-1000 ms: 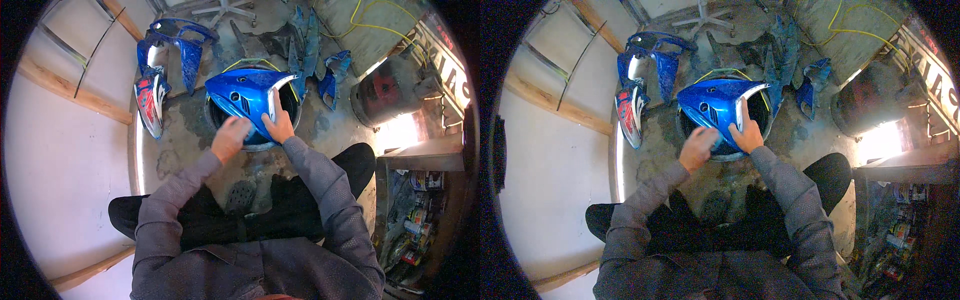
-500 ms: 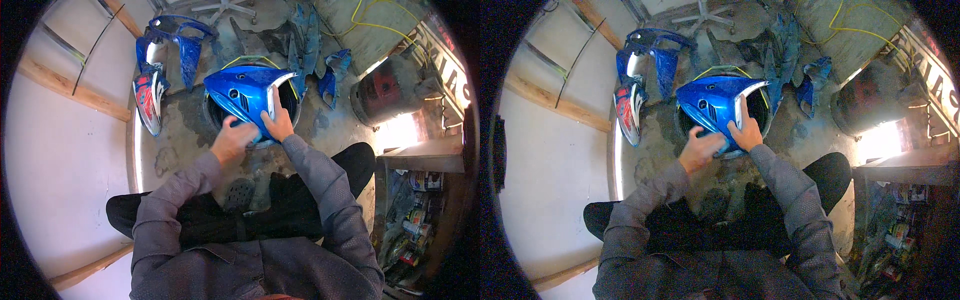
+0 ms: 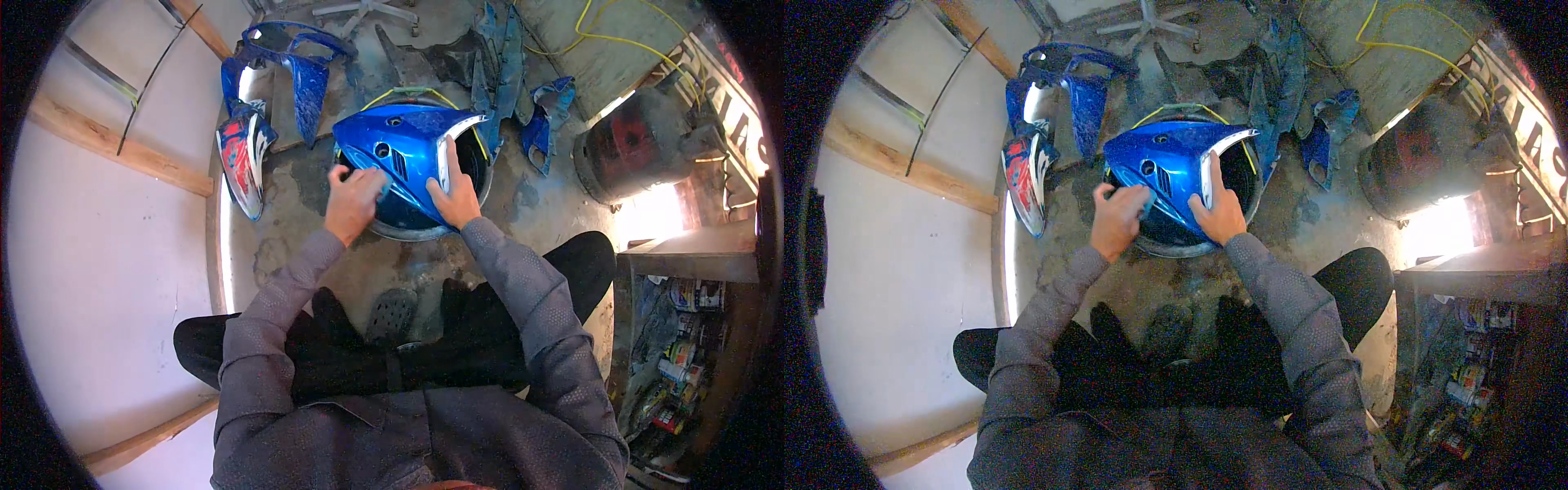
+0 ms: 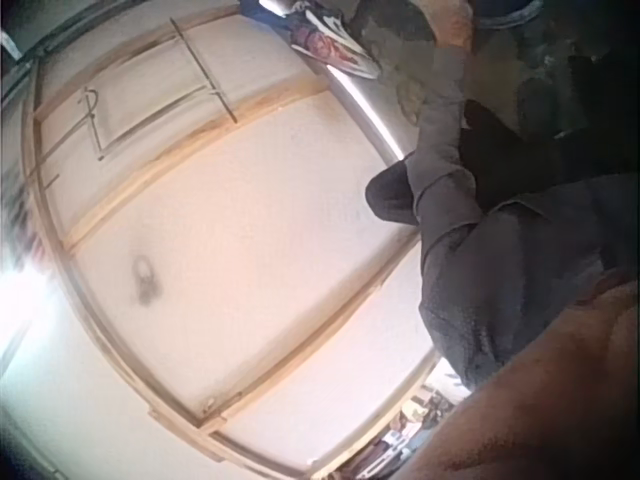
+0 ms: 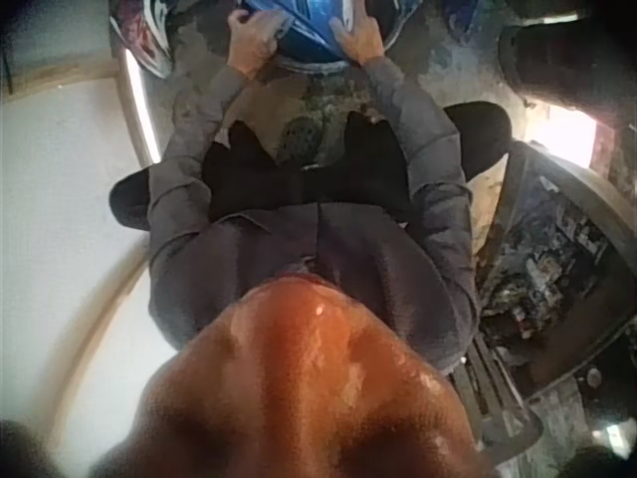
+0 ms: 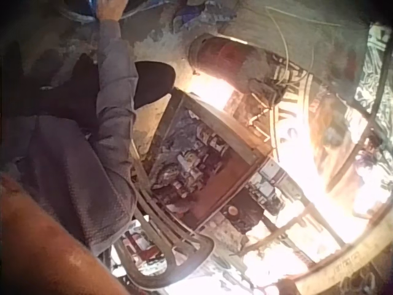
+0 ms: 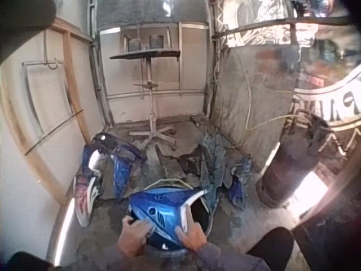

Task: The person holds a motorcycle fairing over a bucket and sands its surface using a sanding sponge.

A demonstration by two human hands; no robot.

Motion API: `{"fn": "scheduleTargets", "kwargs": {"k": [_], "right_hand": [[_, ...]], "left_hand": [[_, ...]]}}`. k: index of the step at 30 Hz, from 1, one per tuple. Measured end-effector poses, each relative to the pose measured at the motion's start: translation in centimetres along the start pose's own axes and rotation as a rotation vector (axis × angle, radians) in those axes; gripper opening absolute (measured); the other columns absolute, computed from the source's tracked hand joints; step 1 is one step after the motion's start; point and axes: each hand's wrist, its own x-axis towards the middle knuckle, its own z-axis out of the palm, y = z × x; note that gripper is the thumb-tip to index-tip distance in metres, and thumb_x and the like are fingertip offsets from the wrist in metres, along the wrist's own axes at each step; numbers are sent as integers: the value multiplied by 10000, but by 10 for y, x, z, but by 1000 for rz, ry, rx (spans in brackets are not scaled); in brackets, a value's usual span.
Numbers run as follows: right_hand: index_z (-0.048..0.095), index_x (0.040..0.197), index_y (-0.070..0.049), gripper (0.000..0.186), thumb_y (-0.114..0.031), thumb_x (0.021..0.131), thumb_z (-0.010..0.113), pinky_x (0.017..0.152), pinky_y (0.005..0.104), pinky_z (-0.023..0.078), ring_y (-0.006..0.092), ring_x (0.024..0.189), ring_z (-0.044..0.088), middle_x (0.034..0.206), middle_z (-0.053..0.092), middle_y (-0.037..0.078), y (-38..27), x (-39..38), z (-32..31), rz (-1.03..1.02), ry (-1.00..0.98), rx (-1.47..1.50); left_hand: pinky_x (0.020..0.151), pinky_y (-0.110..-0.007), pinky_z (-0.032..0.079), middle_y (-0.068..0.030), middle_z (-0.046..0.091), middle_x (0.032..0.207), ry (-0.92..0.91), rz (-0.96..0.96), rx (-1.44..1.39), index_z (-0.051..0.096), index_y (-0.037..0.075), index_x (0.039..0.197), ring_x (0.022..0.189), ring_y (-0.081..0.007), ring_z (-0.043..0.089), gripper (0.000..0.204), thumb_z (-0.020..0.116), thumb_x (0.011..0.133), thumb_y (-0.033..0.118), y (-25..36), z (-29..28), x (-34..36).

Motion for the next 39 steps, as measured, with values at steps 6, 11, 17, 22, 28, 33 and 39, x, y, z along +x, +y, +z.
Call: {"fn": "scheduleTargets", "kwargs": {"k": [6, 11, 17, 22, 28, 33, 39], "right_hand": [[103, 1738, -115, 982, -204, 930, 654, 825, 511, 564, 490, 880, 746, 1024, 734, 345, -2, 4, 1, 0, -22, 23], [96, 1744, -124, 969, -175, 948, 647, 915, 457, 562, 458, 995, 761, 1143, 740, 331, -13, 5, -6, 151, -103, 13], [98, 1735, -116, 1001, -220, 917, 667, 773, 550, 572, 513, 813, 733, 934, 733, 345, 4, 2, 3, -62, 7, 15], [101, 1733, -101, 1002, -224, 919, 672, 763, 551, 569, 514, 807, 731, 942, 732, 346, -2, 5, -1, 11, -26, 7], [115, 1731, -89, 989, -224, 922, 668, 735, 543, 558, 493, 770, 727, 894, 723, 329, 4, 2, 3, -85, 9, 32], [117, 1732, -94, 989, -229, 921, 667, 735, 543, 559, 504, 777, 724, 907, 724, 339, -3, 3, 0, -39, -3, 5], [109, 1738, -118, 1003, -241, 917, 672, 766, 554, 564, 518, 795, 721, 957, 728, 359, 4, 3, 4, -33, 0, -12]], "left_hand": [[1046, -526, 396, 5, 743, 1222, 14, 172, -147, 709, 163, 1212, 1182, -166, 682, 370, 710, 852, 78, 40, 14, -16], [1026, -504, 379, 2, 748, 1194, 18, -38, -10, 702, 163, 1177, 1124, -183, 695, 335, 660, 867, 43, 0, -4, 2], [1051, -479, 403, -51, 726, 1282, -50, 188, -192, 679, 114, 1274, 1225, -212, 660, 525, 679, 764, -11, 51, 18, -19], [998, -487, 397, -38, 756, 1191, 57, -39, -128, 710, 135, 1215, 1127, -247, 698, 468, 634, 799, -65, -11, 0, -1], [1033, -473, 407, -56, 735, 1232, -12, 185, -321, 684, 139, 1237, 1161, -249, 683, 535, 674, 733, -39, 39, 17, -14], [1019, -491, 387, -22, 763, 1146, 9, -11, -143, 724, 159, 1204, 1082, -219, 707, 437, 653, 821, -39, -22, 3, 2], [1005, -467, 444, -65, 731, 1129, 41, 123, -219, 702, 82, 1151, 1110, -231, 674, 295, 675, 858, 50, 36, 11, -6]]}}
